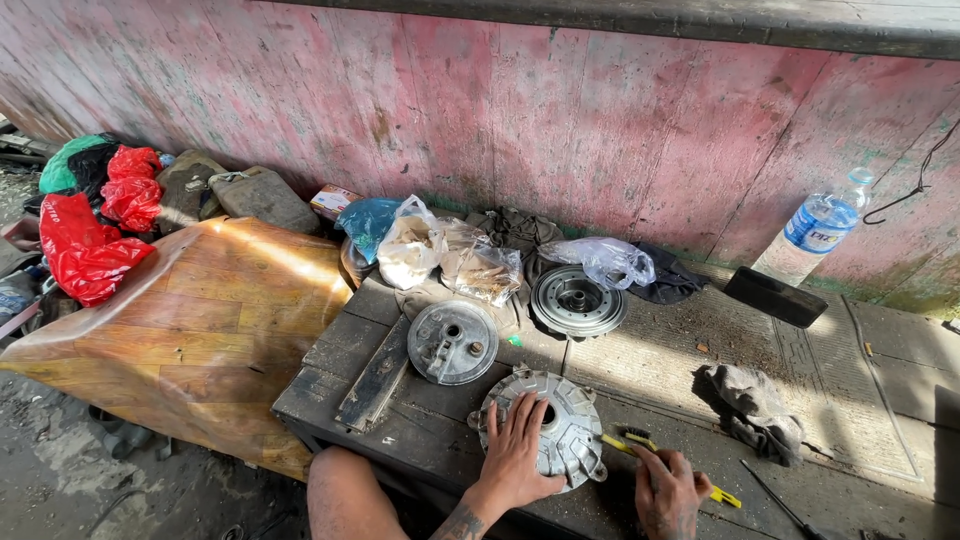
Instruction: The person sits cross-legged on the floor and cleans a circular metal mechanical part on a wooden table using a yellow toothbrush. They scrub the grooves and surface of the part while holding it steady with their left hand.
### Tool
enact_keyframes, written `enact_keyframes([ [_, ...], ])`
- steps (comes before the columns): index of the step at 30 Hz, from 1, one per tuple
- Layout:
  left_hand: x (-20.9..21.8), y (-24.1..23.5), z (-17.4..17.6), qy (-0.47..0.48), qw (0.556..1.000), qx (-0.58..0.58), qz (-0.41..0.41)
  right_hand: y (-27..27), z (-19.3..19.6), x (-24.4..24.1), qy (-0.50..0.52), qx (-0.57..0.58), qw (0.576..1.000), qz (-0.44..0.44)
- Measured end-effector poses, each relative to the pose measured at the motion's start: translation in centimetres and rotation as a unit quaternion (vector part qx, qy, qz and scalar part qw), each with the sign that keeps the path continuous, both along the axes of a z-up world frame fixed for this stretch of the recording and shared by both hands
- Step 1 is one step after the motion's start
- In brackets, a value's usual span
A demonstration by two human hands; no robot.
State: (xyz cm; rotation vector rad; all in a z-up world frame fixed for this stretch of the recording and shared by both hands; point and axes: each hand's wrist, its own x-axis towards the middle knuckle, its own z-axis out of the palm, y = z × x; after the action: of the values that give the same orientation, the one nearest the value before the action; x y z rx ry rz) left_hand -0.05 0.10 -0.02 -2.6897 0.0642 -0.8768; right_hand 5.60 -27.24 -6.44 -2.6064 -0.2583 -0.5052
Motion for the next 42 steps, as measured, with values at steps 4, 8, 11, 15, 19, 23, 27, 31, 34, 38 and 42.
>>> enact_keyframes([
  [4, 0.1, 0.0, 0.2, -0.009, 1.000, -0.003, -0.001, 0.4, 0.8, 0.4, -0.018, 0.050, 0.999, -0.006],
  [8, 0.0, -0.1, 0.3, 0.000, 1.000, 0.000, -0.001, 0.6, 1.1, 0.4, 0.034, 0.044, 0.998, 0.004],
  [11, 0.0, -0.1, 0.1, -0.008, 1.000, 0.005, 0.004, -0.3, 0.0, 0.8, 0.019, 0.022, 1.000, -0.007],
  [15, -0.1, -0.1, 0.2, -0.005, 1.000, 0.000, 0.002, 1.0, 1.8, 0.0, 0.015, 0.051, 0.999, 0.007],
  [19, 0.2, -0.1, 0.1, -0.006, 1.000, -0.009, -0.004, 1.0, 3.1, -0.1, 0.022, 0.043, 0.999, -0.013],
  [23, 0.0, -0.1, 0.4, -0.002, 1.000, -0.014, -0.010, 1.7, 4.7, -0.5, 0.054, 0.068, 0.996, 0.015],
  [27, 0.2, 0.0, 0.2, -0.005, 1.000, -0.014, -0.007, 0.8, 3.6, 0.6, 0.052, 0.033, 0.998, -0.021],
  [31, 0.2, 0.1, 0.3, -0.006, 1.000, -0.021, -0.014, 1.5, 4.3, 0.5, 0.025, 0.074, 0.997, 0.022],
  [34, -0.1, -0.2, 0.2, 0.001, 1.000, -0.026, -0.012, 1.1, 4.6, 0.2, 0.020, 0.064, 0.998, 0.008],
  [38, -0.1, 0.3, 1.1, 0.188, 0.941, -0.259, -0.114, 1.4, 3.0, 0.7, 0.010, 0.088, 0.995, 0.035],
  [42, 0.3, 0.1, 1.2, 0.128, 0.964, -0.208, -0.103, 1.3, 4.9, 0.4, 0.045, 0.074, 0.995, 0.052],
])
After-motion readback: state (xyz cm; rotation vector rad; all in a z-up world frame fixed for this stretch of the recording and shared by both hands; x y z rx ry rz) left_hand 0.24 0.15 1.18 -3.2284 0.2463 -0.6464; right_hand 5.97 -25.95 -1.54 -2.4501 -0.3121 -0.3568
